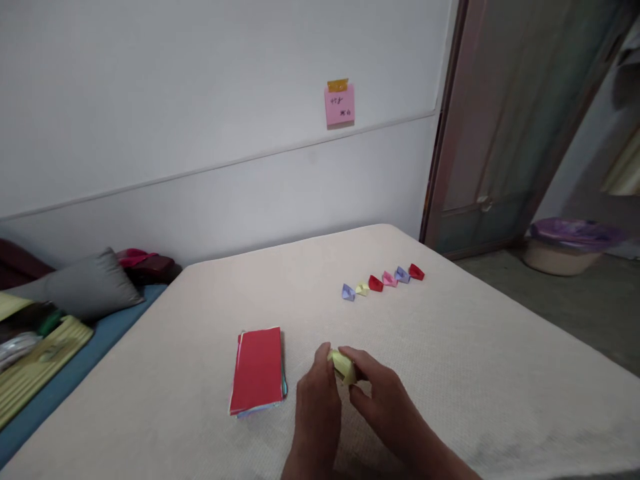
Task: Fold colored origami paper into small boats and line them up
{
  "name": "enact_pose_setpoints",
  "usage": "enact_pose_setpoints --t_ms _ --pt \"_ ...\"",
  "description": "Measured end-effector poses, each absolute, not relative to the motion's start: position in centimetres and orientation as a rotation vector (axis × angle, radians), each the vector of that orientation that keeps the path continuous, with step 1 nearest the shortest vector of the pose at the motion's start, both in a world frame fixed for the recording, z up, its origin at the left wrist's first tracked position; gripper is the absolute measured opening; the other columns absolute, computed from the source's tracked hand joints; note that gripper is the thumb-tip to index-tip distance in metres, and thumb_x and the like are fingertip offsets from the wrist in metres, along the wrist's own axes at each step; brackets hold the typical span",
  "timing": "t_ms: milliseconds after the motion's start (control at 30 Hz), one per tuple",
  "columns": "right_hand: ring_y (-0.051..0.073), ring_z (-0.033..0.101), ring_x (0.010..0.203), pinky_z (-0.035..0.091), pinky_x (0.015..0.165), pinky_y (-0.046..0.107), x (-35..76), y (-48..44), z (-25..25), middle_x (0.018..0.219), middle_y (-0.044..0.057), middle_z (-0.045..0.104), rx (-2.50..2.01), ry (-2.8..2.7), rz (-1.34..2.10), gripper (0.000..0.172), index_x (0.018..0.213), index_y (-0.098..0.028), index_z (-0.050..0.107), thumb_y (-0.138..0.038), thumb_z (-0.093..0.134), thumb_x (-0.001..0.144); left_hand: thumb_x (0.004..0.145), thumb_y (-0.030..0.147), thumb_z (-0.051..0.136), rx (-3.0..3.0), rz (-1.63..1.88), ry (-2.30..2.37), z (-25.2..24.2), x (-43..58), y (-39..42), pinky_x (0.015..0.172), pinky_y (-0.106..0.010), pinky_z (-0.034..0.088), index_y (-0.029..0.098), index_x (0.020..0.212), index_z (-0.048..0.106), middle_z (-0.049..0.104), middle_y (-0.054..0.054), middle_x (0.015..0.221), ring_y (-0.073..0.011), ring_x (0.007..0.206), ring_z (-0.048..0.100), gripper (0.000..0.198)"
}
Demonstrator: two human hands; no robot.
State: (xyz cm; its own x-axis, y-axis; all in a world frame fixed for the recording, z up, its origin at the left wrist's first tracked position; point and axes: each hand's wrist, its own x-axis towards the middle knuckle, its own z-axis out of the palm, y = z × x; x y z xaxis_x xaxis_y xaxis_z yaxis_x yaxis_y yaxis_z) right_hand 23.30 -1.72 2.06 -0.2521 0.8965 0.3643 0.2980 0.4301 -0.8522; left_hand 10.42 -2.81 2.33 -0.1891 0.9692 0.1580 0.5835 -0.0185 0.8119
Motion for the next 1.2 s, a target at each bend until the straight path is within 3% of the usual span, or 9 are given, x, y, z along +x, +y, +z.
enact_pose_setpoints --t_ms 467,833,933,1067,1200 --pt "0.017 0.061 0.09 0.05 0.08 0.031 23.1 -1.8 1.9 0.102 0.004 0.065 -0.951 -1.811 0.936 0.053 0.113 -0.022 0.056 -0.001 0.044 0.066 0.086 0.022 0.038 1.598 1.114 1.887 2.9 9.7 -2.8 0.055 -0.024 0.034 0.022 0.08 0.06 0.059 0.001 0.061 -0.0154 0.057 0.053 0.023" --pt "0.017 0.065 0.085 0.053 0.079 0.033 22.9 -1.8 1.3 0.098 0.005 0.068 -1.033 -1.774 0.957 0.05 0.118 -0.018 0.052 -0.004 0.048 0.07 0.083 0.022 0.036 1.567 1.09 1.95 2.6 9.4 -2.3 0.058 -0.026 0.036 0.02 0.094 0.06 0.066 -0.004 0.073 -0.0192 0.064 0.058 0.026" --pt "0.018 0.065 0.083 0.055 0.075 0.033 22.9 -1.8 0.8 0.102 0.006 0.066 -1.046 -1.803 0.784 0.048 0.118 -0.02 0.05 -0.007 0.052 0.072 0.084 0.021 0.034 1.564 1.036 1.994 2.7 9.4 -2.3 0.06 -0.027 0.036 0.018 0.099 0.06 0.067 -0.006 0.076 -0.0202 0.067 0.059 0.03" --pt "0.022 0.063 0.097 0.055 0.08 0.037 23.0 -2.0 0.3 0.118 0.011 0.06 -0.986 -1.885 0.423 0.038 0.116 -0.021 0.049 -0.014 0.054 0.079 0.086 0.02 0.031 1.595 0.974 2.056 2.6 9.4 -2.2 0.06 -0.028 0.035 0.017 0.105 0.059 0.068 -0.008 0.077 -0.0216 0.067 0.06 0.034" --pt "0.022 0.061 0.105 0.055 0.083 0.036 23.0 -2.2 0.4 0.12 0.011 0.06 -0.957 -1.96 0.262 0.027 0.108 -0.023 0.053 -0.012 0.049 0.084 0.087 0.02 0.03 1.653 0.953 2.096 2.4 9.6 -2.3 0.06 -0.029 0.035 0.016 0.11 0.058 0.07 -0.01 0.079 -0.0235 0.069 0.061 0.036"
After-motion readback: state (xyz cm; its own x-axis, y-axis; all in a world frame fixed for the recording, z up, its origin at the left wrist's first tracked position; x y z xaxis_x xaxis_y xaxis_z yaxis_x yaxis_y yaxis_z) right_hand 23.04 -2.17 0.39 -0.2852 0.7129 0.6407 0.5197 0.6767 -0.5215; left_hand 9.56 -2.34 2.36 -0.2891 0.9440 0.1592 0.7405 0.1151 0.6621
